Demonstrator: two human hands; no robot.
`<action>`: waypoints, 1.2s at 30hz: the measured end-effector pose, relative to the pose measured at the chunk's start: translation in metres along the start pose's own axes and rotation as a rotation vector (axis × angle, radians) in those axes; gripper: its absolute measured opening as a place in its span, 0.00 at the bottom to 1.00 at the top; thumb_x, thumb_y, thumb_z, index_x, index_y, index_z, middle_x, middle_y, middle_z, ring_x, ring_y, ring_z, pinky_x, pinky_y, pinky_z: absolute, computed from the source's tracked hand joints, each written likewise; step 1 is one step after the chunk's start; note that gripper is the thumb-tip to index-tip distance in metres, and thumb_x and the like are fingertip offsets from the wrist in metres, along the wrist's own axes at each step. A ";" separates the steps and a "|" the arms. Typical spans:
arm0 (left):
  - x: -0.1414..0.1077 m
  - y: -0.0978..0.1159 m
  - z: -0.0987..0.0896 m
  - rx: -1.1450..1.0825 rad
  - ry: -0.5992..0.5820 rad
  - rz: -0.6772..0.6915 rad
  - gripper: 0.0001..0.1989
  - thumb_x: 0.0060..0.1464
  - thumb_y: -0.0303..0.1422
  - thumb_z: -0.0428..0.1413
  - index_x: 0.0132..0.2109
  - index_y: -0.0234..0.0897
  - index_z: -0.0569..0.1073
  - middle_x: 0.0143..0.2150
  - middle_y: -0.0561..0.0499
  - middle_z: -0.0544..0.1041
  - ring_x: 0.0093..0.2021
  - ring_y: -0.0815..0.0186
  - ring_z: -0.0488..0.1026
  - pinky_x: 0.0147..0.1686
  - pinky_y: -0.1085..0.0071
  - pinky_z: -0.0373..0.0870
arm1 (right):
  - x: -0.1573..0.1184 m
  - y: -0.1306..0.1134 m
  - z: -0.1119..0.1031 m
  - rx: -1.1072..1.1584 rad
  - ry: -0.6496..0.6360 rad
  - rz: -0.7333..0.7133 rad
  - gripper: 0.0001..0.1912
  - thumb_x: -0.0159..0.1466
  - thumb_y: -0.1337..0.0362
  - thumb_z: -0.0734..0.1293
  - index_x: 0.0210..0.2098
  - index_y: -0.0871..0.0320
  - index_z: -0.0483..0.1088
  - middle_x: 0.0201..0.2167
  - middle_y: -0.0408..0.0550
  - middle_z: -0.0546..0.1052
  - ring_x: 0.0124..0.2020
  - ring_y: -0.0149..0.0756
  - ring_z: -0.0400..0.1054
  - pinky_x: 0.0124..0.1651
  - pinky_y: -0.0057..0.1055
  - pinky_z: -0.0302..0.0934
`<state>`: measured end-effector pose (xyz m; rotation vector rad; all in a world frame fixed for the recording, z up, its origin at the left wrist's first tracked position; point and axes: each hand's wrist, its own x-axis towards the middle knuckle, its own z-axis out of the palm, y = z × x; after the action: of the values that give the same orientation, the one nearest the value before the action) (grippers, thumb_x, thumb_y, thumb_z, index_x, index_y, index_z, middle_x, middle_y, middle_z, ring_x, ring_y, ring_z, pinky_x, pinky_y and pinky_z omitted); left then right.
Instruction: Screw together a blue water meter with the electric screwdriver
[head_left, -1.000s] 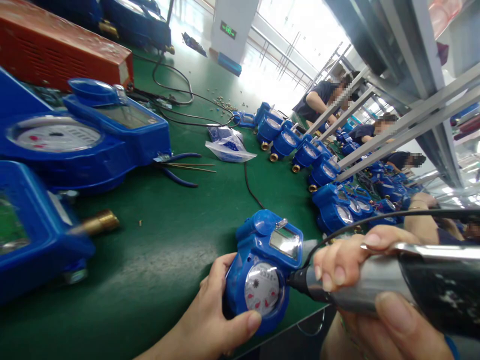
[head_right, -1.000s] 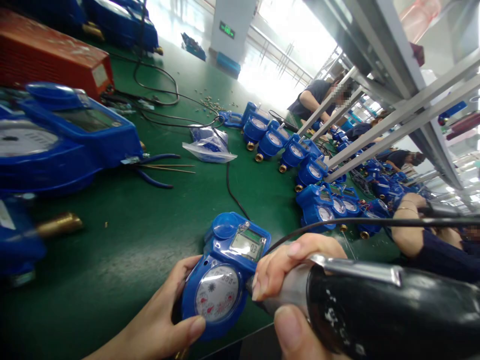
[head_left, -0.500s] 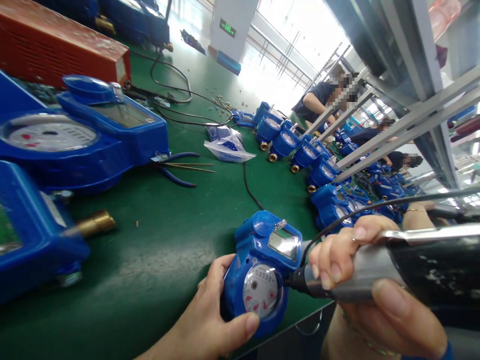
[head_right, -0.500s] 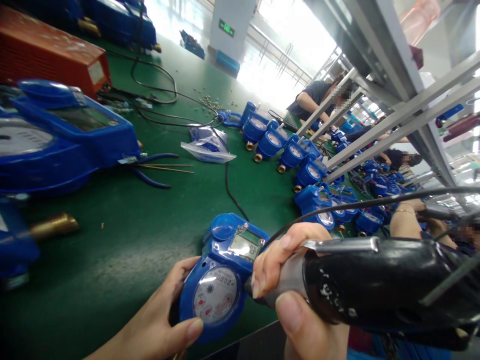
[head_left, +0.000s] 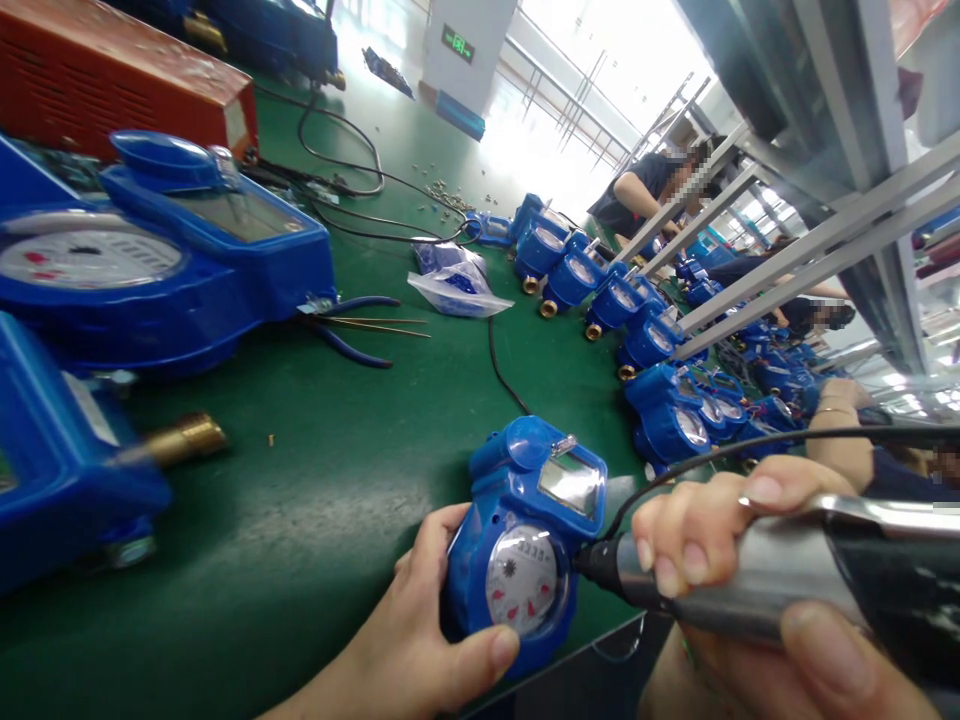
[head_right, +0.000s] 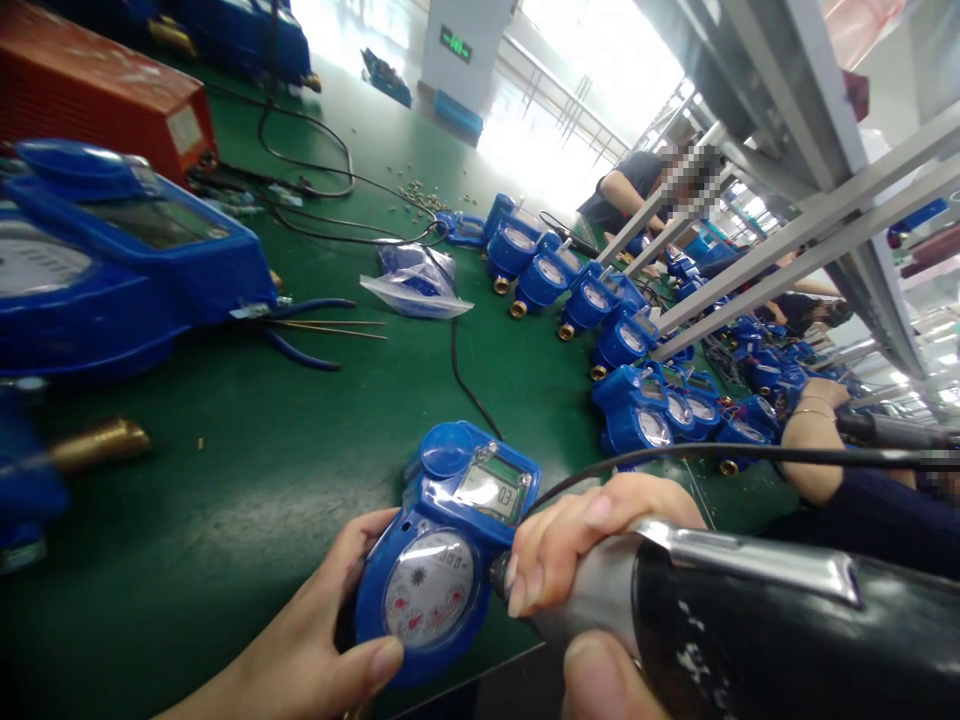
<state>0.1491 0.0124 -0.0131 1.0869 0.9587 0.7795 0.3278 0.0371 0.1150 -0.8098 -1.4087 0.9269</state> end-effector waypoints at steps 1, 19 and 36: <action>0.000 0.000 0.000 -0.001 0.001 -0.001 0.44 0.42 0.54 0.60 0.60 0.37 0.53 0.52 0.37 0.69 0.54 0.42 0.66 0.53 0.47 0.65 | 0.000 -0.002 0.004 0.008 0.031 0.011 0.14 0.56 0.53 0.70 0.38 0.50 0.66 0.19 0.36 0.69 0.17 0.30 0.64 0.23 0.30 0.63; 0.000 0.003 0.000 0.003 -0.002 -0.002 0.44 0.42 0.54 0.60 0.59 0.37 0.54 0.51 0.38 0.71 0.54 0.42 0.66 0.53 0.47 0.65 | -0.001 -0.004 0.014 0.006 0.041 -0.082 0.16 0.56 0.59 0.66 0.41 0.55 0.62 0.22 0.40 0.68 0.22 0.32 0.64 0.24 0.30 0.61; -0.003 0.005 -0.002 0.009 -0.029 0.029 0.41 0.45 0.52 0.59 0.59 0.37 0.54 0.53 0.37 0.70 0.56 0.42 0.64 0.56 0.43 0.59 | -0.007 -0.002 0.015 0.005 0.053 -0.044 0.15 0.57 0.60 0.65 0.42 0.55 0.62 0.23 0.39 0.68 0.23 0.31 0.64 0.25 0.32 0.59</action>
<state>0.1461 0.0120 -0.0078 1.1195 0.9248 0.7816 0.3135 0.0287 0.1143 -0.7909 -1.3728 0.8690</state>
